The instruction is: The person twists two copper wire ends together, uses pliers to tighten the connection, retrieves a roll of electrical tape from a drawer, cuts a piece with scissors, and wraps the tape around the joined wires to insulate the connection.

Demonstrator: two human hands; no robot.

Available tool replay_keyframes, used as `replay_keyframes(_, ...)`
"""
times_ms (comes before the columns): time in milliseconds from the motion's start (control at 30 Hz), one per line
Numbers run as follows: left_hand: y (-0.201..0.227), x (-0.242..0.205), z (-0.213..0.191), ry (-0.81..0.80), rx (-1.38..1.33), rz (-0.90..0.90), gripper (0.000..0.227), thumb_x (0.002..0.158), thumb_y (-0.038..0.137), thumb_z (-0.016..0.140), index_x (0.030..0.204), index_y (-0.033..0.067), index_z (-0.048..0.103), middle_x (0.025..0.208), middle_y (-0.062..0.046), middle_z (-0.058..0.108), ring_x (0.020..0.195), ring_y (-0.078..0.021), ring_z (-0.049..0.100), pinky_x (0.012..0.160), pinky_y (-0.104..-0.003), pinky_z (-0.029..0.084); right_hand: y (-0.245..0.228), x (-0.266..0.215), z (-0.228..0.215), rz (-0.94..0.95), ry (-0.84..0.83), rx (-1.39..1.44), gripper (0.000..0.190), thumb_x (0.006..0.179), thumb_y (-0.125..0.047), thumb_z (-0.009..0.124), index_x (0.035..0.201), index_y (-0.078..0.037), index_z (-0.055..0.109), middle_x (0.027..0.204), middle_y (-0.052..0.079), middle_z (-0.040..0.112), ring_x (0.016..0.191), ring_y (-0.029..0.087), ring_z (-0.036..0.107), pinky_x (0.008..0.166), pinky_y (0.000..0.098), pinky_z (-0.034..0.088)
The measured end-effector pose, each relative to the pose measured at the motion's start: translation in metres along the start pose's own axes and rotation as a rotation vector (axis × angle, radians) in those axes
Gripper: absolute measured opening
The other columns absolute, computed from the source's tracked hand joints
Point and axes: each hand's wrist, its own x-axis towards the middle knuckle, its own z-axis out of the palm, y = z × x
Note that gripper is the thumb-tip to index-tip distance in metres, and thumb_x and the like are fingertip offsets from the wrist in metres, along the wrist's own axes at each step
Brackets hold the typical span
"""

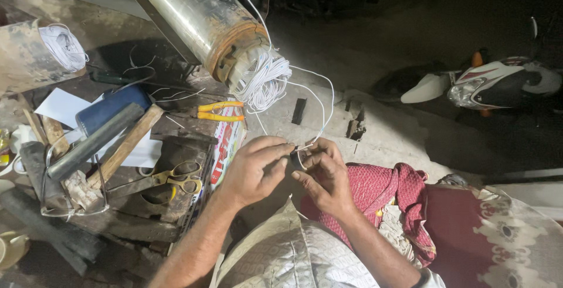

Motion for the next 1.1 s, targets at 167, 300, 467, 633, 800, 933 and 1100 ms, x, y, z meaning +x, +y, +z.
replay_keyframes(167,-0.005,0.006,-0.004,-0.045,-0.064,-0.183,0.014,0.092,0.015,0.071,0.1,0.0044,0.076,0.098,-0.01,0.076,0.091,-0.0276,0.073,0.081,-0.036,0.056,-0.006,-0.001,0.0,0.034,-0.067,0.063,0.019,0.088,0.009,0.073,0.097,0.002,0.058,0.137,0.012,0.05,0.117,0.017,0.061,0.09,0.0293,0.061)
replay_keyframes(300,-0.006,0.006,-0.006,-0.093,-0.037,-0.216,0.013,0.089,0.014,0.072,0.098,0.0062,0.076,0.095,-0.01,0.076,0.09,-0.0287,0.073,0.079,-0.036,0.056,-0.01,-0.003,0.0,0.022,-0.105,0.132,0.02,0.088,0.014,0.073,0.097,0.003,0.059,0.138,0.014,0.052,0.121,0.019,0.058,0.096,0.031,0.055)
replay_keyframes(467,-0.009,0.0,-0.003,-0.084,0.072,-0.138,0.021,0.09,0.006,0.068,0.11,0.0067,0.073,0.105,-0.012,0.074,0.097,-0.0316,0.071,0.083,-0.04,0.057,-0.005,-0.01,-0.006,0.112,-0.153,0.327,0.024,0.084,0.014,0.07,0.103,0.002,0.061,0.137,0.013,0.054,0.123,0.02,0.06,0.103,0.0348,0.056)
replay_keyframes(633,-0.017,-0.01,0.0,-0.194,0.203,-0.114,0.044,0.082,0.001,0.059,0.125,0.0012,0.065,0.125,-0.015,0.067,0.113,-0.0341,0.064,0.091,-0.043,0.054,0.008,-0.007,-0.002,0.188,-0.015,0.233,0.025,0.086,0.014,0.075,0.103,0.0,0.063,0.123,0.018,0.064,0.108,0.022,0.067,0.091,0.0339,0.061)
replay_keyframes(800,-0.027,-0.01,0.004,-0.252,0.477,-0.057,0.039,0.083,0.007,0.057,0.119,-0.0056,0.064,0.122,-0.02,0.065,0.115,-0.0363,0.061,0.096,-0.045,0.051,0.014,0.013,0.024,0.063,0.222,0.274,0.05,0.08,0.007,0.087,0.108,-0.005,0.048,0.111,0.011,0.059,0.092,0.016,0.063,0.08,0.0288,0.058)
replay_keyframes(933,-0.024,-0.005,0.002,-0.28,0.567,0.017,0.011,0.083,0.014,0.062,0.088,0.0051,0.065,0.109,-0.015,0.067,0.107,-0.0326,0.062,0.096,-0.047,0.048,0.014,0.045,0.036,-0.197,0.232,-0.058,0.05,0.089,-0.007,0.078,0.129,0.002,0.049,0.126,0.012,0.058,0.115,0.02,0.058,0.098,0.035,0.05)
replay_keyframes(1100,-0.012,0.003,-0.011,-0.199,0.375,0.049,0.014,0.091,0.018,0.065,0.091,0.0034,0.062,0.096,-0.014,0.063,0.098,-0.0346,0.061,0.088,-0.049,0.048,0.012,0.065,0.026,0.052,0.071,0.128,0.025,0.105,-0.017,0.072,0.119,0.003,0.067,0.113,0.018,0.07,0.104,0.023,0.064,0.093,0.0395,0.053)
